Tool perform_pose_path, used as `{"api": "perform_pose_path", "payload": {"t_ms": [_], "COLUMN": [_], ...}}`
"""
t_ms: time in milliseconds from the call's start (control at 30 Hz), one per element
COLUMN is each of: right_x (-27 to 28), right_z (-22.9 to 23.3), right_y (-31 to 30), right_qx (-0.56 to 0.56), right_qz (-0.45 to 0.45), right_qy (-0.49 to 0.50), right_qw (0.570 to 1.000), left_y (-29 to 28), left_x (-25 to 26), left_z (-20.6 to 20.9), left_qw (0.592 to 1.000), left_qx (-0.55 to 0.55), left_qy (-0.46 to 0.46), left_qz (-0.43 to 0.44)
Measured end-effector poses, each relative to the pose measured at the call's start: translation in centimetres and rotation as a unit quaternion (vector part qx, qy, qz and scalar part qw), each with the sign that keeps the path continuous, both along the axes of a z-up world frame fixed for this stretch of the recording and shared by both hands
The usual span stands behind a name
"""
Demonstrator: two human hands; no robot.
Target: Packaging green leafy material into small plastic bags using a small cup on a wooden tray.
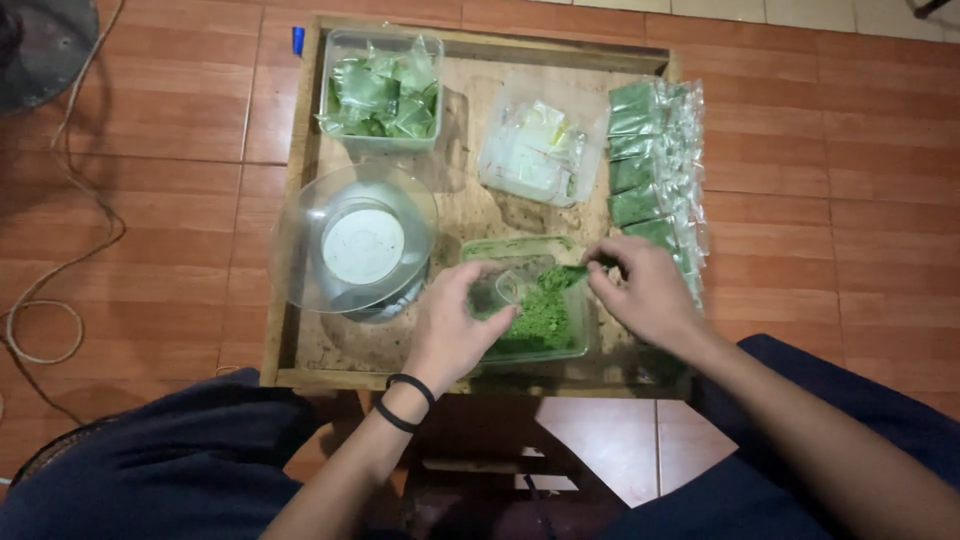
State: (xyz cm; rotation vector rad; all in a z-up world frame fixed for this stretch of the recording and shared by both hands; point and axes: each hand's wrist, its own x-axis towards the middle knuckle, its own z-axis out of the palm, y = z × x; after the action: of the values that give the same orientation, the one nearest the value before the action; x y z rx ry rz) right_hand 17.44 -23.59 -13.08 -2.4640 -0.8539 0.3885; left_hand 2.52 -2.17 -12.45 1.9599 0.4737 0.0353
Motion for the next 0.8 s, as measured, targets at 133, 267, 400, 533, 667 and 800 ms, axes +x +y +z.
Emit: {"api": "perform_pose_path", "payload": {"t_ms": [133, 267, 400, 533, 667, 800], "right_x": [-0.4, -1.2, -2.3, -3.0, -3.2, -3.4], "right_z": [2.6, 2.7, 4.6, 7.2, 6.6, 6.2], "right_y": [0.3, 0.9, 1.8, 3.2, 3.5, 3.5], "right_qx": [0.005, -0.04, -0.07, -0.084, -0.087, -0.044], "right_qz": [-0.006, 0.025, 0.07, 0.094, 0.179, 0.214], "right_qy": [-0.029, -0.065, -0.09, -0.047, -0.166, -0.234], "right_qw": [1.0, 0.997, 0.991, 0.991, 0.966, 0.947], "left_y": [-0.6, -1.5, -1.9, -2.2, -1.8, -1.8], "left_x": [0.5, 0.9, 0.8, 1.2, 0.9, 0.7], "left_z": [0.5, 1.1, 0.8, 1.0, 1.1, 1.2], "left_qw": [0.999, 0.996, 0.995, 0.997, 0.998, 0.998], "left_qx": [0.006, 0.04, 0.044, -0.039, -0.029, -0.005], "left_qy": [0.015, 0.009, 0.006, 0.018, 0.001, 0.007], "left_qz": [-0.046, -0.077, -0.09, -0.059, -0.053, -0.064]}}
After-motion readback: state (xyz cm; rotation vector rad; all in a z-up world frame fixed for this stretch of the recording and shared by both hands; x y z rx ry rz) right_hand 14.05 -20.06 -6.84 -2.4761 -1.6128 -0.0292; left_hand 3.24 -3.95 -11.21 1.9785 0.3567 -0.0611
